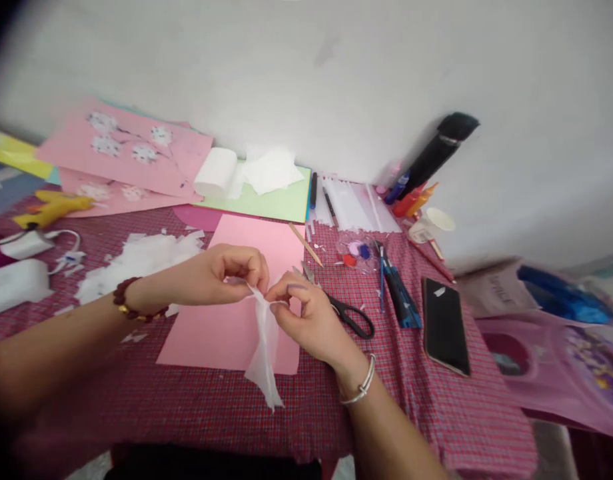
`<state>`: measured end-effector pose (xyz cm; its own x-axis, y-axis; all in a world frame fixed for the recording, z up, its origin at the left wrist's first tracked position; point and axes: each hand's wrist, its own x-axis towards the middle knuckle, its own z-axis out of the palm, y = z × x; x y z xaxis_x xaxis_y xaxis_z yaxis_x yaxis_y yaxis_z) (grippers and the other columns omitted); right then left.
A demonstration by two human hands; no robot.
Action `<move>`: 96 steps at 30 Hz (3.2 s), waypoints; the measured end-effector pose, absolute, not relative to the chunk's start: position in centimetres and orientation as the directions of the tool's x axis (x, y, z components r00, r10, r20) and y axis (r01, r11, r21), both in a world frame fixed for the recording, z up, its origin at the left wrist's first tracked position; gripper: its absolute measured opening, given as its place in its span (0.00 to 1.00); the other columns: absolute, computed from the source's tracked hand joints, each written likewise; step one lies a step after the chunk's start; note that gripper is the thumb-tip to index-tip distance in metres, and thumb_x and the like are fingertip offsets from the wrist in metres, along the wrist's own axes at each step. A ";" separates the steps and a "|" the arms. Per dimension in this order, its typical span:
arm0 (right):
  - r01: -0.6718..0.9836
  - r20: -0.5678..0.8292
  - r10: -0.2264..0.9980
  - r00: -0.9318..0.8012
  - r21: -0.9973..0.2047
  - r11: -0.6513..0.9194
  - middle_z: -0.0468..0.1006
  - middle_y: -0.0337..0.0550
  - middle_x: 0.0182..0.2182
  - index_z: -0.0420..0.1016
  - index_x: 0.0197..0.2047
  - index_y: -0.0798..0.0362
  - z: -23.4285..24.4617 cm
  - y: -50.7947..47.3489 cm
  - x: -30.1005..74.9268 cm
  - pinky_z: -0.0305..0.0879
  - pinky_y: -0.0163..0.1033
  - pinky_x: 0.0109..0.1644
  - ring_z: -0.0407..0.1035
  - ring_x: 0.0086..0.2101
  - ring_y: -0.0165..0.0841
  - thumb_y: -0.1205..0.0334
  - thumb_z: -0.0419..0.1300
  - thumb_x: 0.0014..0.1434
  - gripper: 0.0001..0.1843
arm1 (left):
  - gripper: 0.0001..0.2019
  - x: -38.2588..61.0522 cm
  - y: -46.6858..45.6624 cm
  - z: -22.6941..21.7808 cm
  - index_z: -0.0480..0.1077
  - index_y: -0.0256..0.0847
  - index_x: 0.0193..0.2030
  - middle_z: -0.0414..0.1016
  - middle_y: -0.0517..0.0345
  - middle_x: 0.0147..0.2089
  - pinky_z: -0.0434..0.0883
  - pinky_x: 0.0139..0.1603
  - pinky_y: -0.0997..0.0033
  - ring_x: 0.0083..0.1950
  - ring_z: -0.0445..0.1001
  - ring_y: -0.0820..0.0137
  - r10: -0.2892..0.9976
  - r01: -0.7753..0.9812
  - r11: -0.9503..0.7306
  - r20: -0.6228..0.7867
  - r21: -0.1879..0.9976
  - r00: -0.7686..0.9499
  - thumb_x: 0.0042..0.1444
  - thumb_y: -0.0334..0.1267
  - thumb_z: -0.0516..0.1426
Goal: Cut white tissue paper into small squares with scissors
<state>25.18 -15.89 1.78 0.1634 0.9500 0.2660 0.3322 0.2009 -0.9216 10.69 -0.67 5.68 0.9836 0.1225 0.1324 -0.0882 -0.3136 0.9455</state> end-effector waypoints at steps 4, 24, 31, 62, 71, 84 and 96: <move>0.230 0.200 0.979 0.036 -0.955 0.186 0.75 0.39 0.31 0.76 0.32 0.50 1.5 -15.8 24.7 0.66 0.42 0.42 0.70 0.35 0.34 0.70 0.58 0.57 0.07 | 0.10 9.6 -1.7 5.9 0.65 0.37 0.36 0.71 0.62 0.32 0.64 0.29 0.78 0.30 0.68 0.78 0.180 -0.003 -0.311 0.062 0.950 0.982 0.48 0.23 0.52; -0.100 -0.041 0.999 -0.027 -0.994 -0.043 0.71 0.33 0.23 0.75 0.25 0.52 0.5 -15.4 22.8 0.58 0.32 0.23 0.62 0.22 0.26 0.53 0.74 0.44 0.15 | 0.09 7.0 -2.1 3.2 0.73 0.35 0.30 0.69 0.61 0.31 0.65 0.31 0.77 0.30 0.67 0.77 0.086 0.073 -0.356 -0.046 0.932 0.995 0.51 0.40 0.64; -0.081 -0.043 0.994 -0.099 -0.995 -0.051 0.72 0.34 0.27 0.75 0.26 0.53 0.2 -15.7 22.8 0.62 0.32 0.27 0.65 0.24 0.25 0.50 0.73 0.44 0.17 | 0.04 6.7 -1.7 2.7 0.76 0.38 0.29 0.68 0.58 0.36 0.69 0.41 0.71 0.38 0.70 0.73 -0.031 -0.055 -0.247 0.048 0.967 0.998 0.52 0.35 0.63; -0.364 -0.210 0.962 0.176 -0.922 -0.135 0.75 0.38 0.39 0.76 0.28 0.47 0.7 -15.7 23.5 0.68 0.36 0.35 0.69 0.34 0.33 0.54 0.75 0.40 0.14 | 0.07 6.2 -2.8 3.0 0.69 0.40 0.30 0.73 0.53 0.46 0.68 0.54 0.65 0.51 0.71 0.67 0.169 -0.244 -0.502 0.371 0.830 0.913 0.52 0.23 0.58; -0.372 -0.101 0.977 0.188 -0.928 -0.024 0.77 0.36 0.34 0.76 0.28 0.48 -0.1 -15.4 23.4 0.67 0.35 0.34 0.70 0.31 0.31 0.58 0.72 0.47 0.09 | 0.09 6.6 -3.0 1.9 0.72 0.40 0.26 0.73 0.50 0.54 0.67 0.58 0.64 0.57 0.70 0.64 0.427 -0.185 -0.465 0.402 0.866 0.810 0.58 0.33 0.57; 0.219 0.327 0.874 0.359 -0.940 0.262 0.73 0.39 0.33 0.75 0.29 0.48 -0.2 -15.3 24.4 0.65 0.44 0.48 0.69 0.39 0.36 0.69 0.64 0.53 0.06 | 0.29 7.4 -4.2 2.3 0.69 0.37 0.37 0.74 0.54 0.31 0.70 0.29 0.70 0.28 0.72 0.71 0.489 0.237 0.126 -0.268 0.963 0.830 0.53 0.66 0.52; 0.663 0.503 0.845 0.185 -0.698 0.270 0.73 0.43 0.38 0.73 0.34 0.45 0.7 -16.2 22.7 0.65 0.52 0.52 0.69 0.42 0.40 0.70 0.60 0.60 0.08 | 0.05 7.1 -4.8 3.0 0.61 0.40 0.25 0.60 0.64 0.23 0.54 0.24 0.75 0.25 0.58 0.75 0.630 0.333 -0.336 -0.053 0.881 0.775 0.49 0.32 0.54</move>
<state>22.68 -16.17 0.66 0.1849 0.8445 0.5026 0.6630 0.2703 -0.6981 7.15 -4.77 3.04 0.7750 0.6297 -0.0526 0.3330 -0.3362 0.8810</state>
